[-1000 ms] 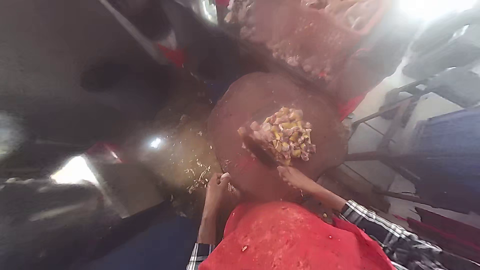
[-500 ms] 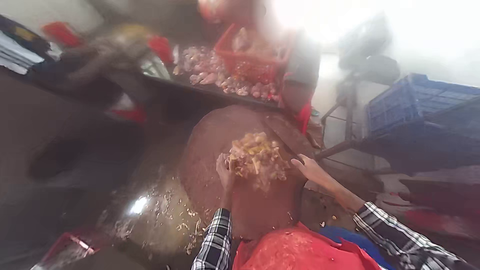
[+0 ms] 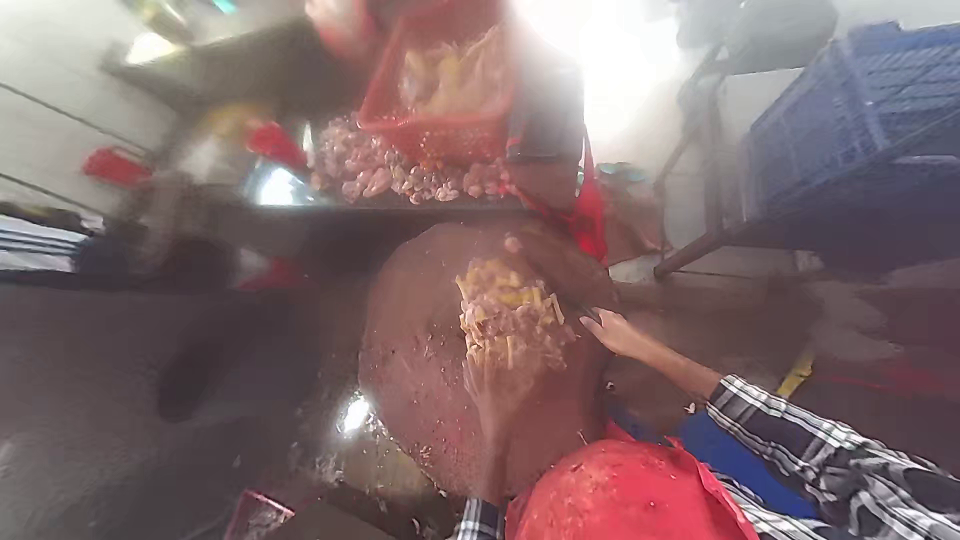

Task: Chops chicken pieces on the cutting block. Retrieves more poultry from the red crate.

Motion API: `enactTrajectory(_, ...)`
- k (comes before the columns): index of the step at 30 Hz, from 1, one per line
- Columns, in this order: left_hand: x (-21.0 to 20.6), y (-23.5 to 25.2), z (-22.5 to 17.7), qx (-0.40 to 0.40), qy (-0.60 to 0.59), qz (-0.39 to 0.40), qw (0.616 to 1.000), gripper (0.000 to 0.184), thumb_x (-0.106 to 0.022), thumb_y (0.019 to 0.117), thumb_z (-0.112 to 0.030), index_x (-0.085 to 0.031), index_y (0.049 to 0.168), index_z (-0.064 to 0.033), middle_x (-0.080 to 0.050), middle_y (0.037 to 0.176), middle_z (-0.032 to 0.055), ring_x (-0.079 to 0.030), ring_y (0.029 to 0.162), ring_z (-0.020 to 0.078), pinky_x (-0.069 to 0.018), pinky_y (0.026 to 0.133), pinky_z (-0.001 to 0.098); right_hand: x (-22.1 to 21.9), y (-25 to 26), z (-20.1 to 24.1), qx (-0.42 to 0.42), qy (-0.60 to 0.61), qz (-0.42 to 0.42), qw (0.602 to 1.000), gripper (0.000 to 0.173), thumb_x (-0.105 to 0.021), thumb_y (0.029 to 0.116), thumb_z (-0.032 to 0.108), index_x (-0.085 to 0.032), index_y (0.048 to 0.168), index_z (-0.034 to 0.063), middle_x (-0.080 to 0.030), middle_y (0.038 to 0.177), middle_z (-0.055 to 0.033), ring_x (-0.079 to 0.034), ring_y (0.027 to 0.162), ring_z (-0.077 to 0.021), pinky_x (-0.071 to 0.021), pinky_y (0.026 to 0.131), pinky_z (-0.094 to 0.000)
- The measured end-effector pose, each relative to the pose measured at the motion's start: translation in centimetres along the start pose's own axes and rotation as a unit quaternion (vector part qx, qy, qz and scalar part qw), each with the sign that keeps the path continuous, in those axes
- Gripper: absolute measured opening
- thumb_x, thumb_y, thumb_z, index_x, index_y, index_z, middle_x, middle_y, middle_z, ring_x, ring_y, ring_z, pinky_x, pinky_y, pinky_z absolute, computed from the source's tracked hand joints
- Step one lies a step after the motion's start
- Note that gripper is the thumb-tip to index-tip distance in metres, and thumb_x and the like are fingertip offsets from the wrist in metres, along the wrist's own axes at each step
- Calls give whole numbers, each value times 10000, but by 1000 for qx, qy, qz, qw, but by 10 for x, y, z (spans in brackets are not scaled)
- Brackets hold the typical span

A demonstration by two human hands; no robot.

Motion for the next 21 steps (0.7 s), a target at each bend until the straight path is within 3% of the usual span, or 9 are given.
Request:
enactTrajectory(2, -20, -35, 10, 12, 21, 1, 1000, 1160, -875, 599, -691, -459, 1548, -168, -129, 1681, 266, -146, 1551, 449, -210, 1241, 634, -3, -3, 2, -1, 20, -8, 1000, 554, -389, 1064, 568, -593, 1185, 68, -642, 956, -171, -659, 877, -322, -532, 785, -544)
enactTrajectory(4, -35, -30, 0, 5, 26, -21, 999, 1115, -890, 615, -652, -482, 1533, -170, -157, 1666, 282, -192, 1533, 458, -271, 1221, 616, -5, -4, 4, -3, 39, -23, 999, 573, -398, 1067, 555, -595, 1216, 37, -655, 1013, -205, -663, 957, -350, -525, 850, -569)
enactTrajectory(6, -45, -6, -18, -20, 38, -55, 998, 1053, -875, 636, -644, -521, 1511, -176, -219, 1652, 275, -210, 1524, 469, -236, 1223, 637, -9, -4, 4, 1, 34, -47, 998, 580, -397, 1066, 549, -594, 1224, 28, -662, 1052, -215, -660, 1017, -360, -516, 891, -578)
enactTrajectory(10, -54, 41, -33, -69, 81, -57, 993, 999, -851, 640, -676, -550, 1494, -252, -232, 1671, 223, -145, 1545, 476, -164, 1236, 668, -18, -7, 10, 13, -8, -78, 997, 584, -398, 1068, 535, -587, 1288, 28, -672, 1147, -227, -654, 1122, -374, -506, 967, -594)
enactTrajectory(14, -57, 55, -28, -33, 103, 21, 994, 1065, -794, 646, -727, -432, 1568, -336, -190, 1707, 120, -115, 1564, 423, -157, 1210, 693, -19, -9, 10, 11, -7, -85, 996, 622, -416, 1058, 560, -568, 1339, 27, -667, 1183, -225, -661, 1112, -359, -513, 966, -576)
enactTrajectory(17, -19, 35, -27, -14, 32, 28, 999, 958, -796, 699, -703, -506, 1522, -306, -307, 1668, 104, -263, 1535, 369, -239, 1195, 670, 3, -9, 15, 6, 19, -91, 996, 639, -446, 1036, 607, -603, 1258, 29, -652, 1063, -205, -658, 912, -334, -538, 808, -541)
enactTrajectory(19, 14, 14, -21, -1, -15, -4, 1000, 764, -778, 795, -595, -594, 1445, -238, -458, 1577, 105, -397, 1471, 315, -333, 1183, 598, 19, -3, 25, 15, -14, -98, 995, 620, -452, 1038, 580, -625, 1229, 16, -664, 1150, -229, -657, 1068, -369, -517, 924, -590)
enactTrajectory(21, 34, 3, -12, 16, -40, -19, 999, 621, -734, 889, -431, -610, 1412, -120, -568, 1467, 131, -514, 1375, 297, -409, 1150, 539, 34, 7, 41, 24, -78, -102, 991, 606, -423, 1043, 574, -617, 1213, 26, -668, 1169, -222, -652, 1131, -374, -511, 950, -606)
Point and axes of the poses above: each hand's wrist, its own y-axis towards the middle knuckle, its own x-axis out of the back of the hand, z = x × y, the point moved 8 cm from there along y, towards the middle knuckle
